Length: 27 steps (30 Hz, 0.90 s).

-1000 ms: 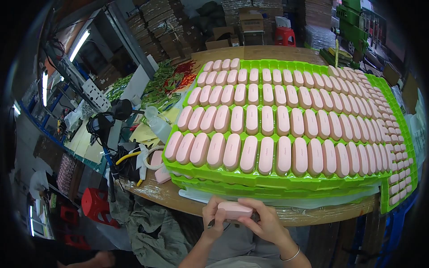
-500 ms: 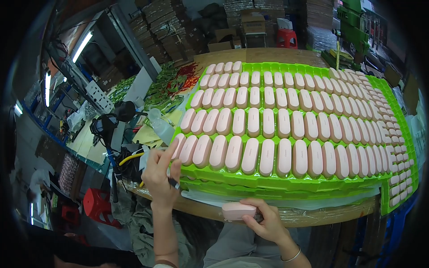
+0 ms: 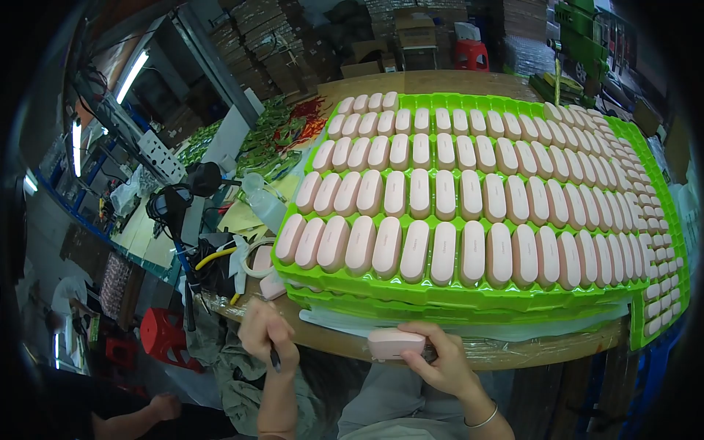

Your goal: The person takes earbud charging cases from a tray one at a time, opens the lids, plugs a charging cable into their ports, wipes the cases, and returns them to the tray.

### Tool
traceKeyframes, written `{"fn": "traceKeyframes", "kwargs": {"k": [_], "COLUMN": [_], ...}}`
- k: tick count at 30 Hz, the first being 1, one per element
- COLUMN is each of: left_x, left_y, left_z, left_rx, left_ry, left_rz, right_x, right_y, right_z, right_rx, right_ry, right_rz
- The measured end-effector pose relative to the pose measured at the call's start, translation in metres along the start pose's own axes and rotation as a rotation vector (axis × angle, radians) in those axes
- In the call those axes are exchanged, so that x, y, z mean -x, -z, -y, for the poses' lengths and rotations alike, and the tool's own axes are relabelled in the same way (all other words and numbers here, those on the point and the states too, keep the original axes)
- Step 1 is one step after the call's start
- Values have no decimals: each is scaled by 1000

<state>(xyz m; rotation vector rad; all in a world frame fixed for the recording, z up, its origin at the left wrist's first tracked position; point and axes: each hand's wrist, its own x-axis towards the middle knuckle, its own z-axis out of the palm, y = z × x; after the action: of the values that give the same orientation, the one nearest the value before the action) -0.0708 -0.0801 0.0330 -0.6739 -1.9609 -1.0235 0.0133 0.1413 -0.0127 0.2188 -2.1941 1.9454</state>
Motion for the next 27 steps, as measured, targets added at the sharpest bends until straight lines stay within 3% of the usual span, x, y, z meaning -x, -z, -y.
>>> {"fn": "traceKeyframes", "kwargs": {"k": [1, 3, 5, 7, 9, 11, 12, 17, 27], "left_x": [9, 29, 51, 58, 66, 66, 71, 74, 75], "left_y": [-5, -19, -32, -44, -54, -66, -65, -64, -62], "left_z": [-5, -18, -24, -29, -37, -43, -38, -35, -33], "left_rx": [4, 369, 493, 814, 907, 1078, 1026, 1042, 1022], "left_ry": [5, 190, 347, 587, 735, 659, 605, 626, 657], "left_rz": [5, 101, 270, 476, 557, 451, 506, 459, 402], "right_x": [-1, 0, -1, 1, 0, 0, 0, -3, -4], "right_y": [0, 1, 2, 3, 5, 8, 9, 8, 9], "right_z": [0, -2, -4, -5, -2, -4, -5, -9, -9], "right_rx": [-21, -18, -10, -120, -171, -195, -188, -219, -145], "right_ry": [-22, 1, 20, 4, -47, -74, -102, 17, -37], "right_rz": [-6, 1, 4, -21, -17, -16, -34, 68, 109]}}
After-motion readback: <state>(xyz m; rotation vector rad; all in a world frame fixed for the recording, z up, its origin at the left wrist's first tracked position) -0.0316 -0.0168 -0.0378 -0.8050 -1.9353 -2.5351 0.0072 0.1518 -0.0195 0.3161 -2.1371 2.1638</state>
